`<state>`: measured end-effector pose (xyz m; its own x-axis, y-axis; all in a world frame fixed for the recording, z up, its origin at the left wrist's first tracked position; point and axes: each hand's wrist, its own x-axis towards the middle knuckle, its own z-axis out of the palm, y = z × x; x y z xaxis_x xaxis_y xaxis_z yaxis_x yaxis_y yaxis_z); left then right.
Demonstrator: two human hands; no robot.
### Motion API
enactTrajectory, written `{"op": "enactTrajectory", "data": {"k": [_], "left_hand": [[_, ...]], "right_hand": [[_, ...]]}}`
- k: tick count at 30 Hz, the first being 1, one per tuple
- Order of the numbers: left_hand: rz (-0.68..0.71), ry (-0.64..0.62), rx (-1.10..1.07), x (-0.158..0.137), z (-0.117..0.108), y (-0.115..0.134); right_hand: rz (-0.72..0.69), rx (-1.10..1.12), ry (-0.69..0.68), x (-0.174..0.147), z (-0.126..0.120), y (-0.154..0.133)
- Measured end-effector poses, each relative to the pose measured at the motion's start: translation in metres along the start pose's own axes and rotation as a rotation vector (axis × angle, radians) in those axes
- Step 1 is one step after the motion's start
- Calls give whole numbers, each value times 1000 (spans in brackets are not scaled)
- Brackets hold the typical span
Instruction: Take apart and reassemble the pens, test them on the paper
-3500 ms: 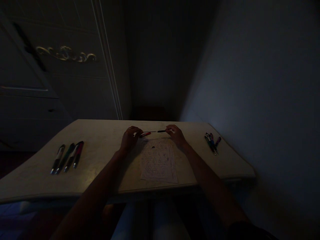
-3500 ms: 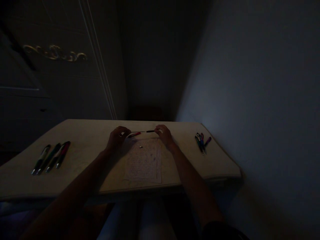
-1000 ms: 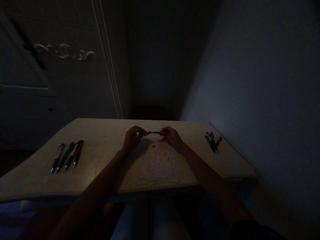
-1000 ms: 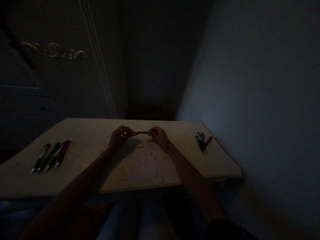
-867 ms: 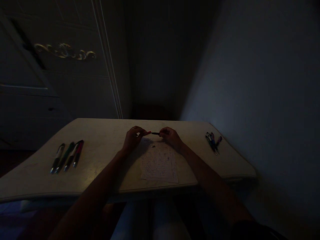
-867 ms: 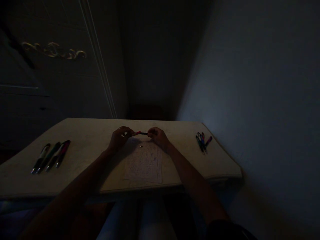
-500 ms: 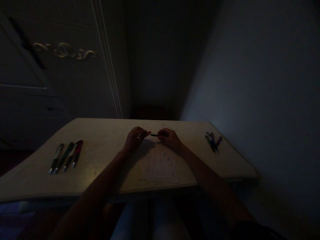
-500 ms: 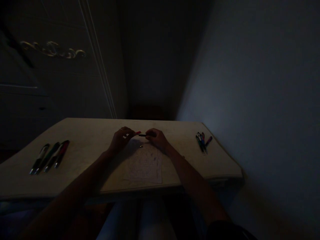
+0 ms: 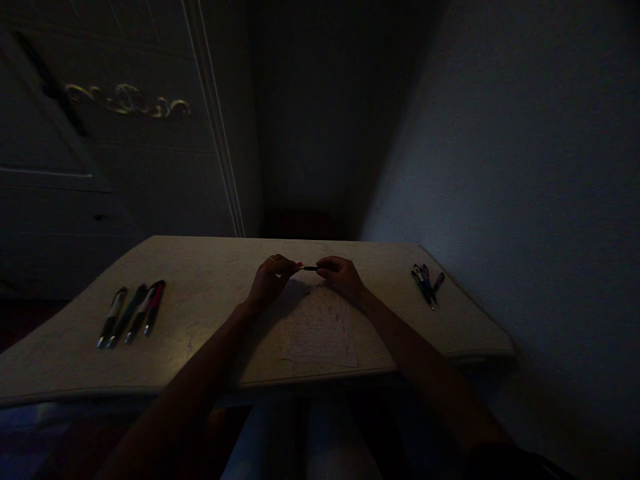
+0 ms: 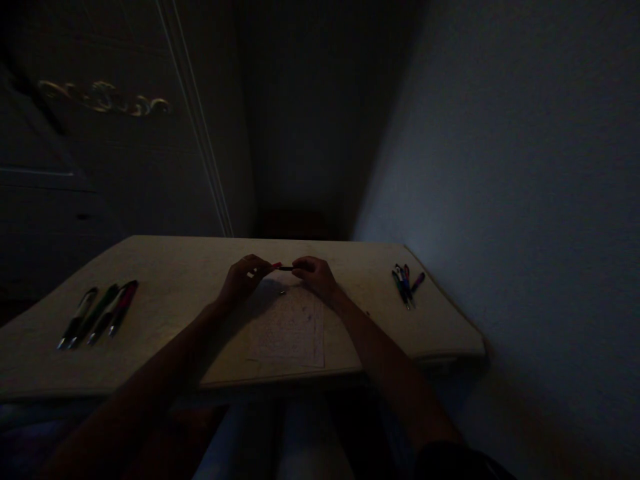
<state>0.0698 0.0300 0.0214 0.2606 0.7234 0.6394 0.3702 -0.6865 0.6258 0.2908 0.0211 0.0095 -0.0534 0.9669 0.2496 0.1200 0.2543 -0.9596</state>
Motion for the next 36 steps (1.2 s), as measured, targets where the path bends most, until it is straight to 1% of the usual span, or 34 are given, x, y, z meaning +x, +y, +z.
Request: {"op": "enactTrajectory", "data": {"k": [5,10,16,21,31,36], "left_hand": [[-26,27,-28,1,-3,5],[-32,63,-39,2,-3,4],[-39,58,-66,1,-1,5],[-106,52,-55,0,-1,7],[-88,8,-43,-3,3,6],[-92,49,-43,-4,4,5]], "right_hand": [[-50,-12,21,0,1,3],[-133,-78,34,-2,2,-2],[-165,-85,59,-5,5,-7],[-157,-110,77,-7,6,-10],[-132,-106,94,-6,6,-7],[-75,-75,98,-2,4,-2]]}}
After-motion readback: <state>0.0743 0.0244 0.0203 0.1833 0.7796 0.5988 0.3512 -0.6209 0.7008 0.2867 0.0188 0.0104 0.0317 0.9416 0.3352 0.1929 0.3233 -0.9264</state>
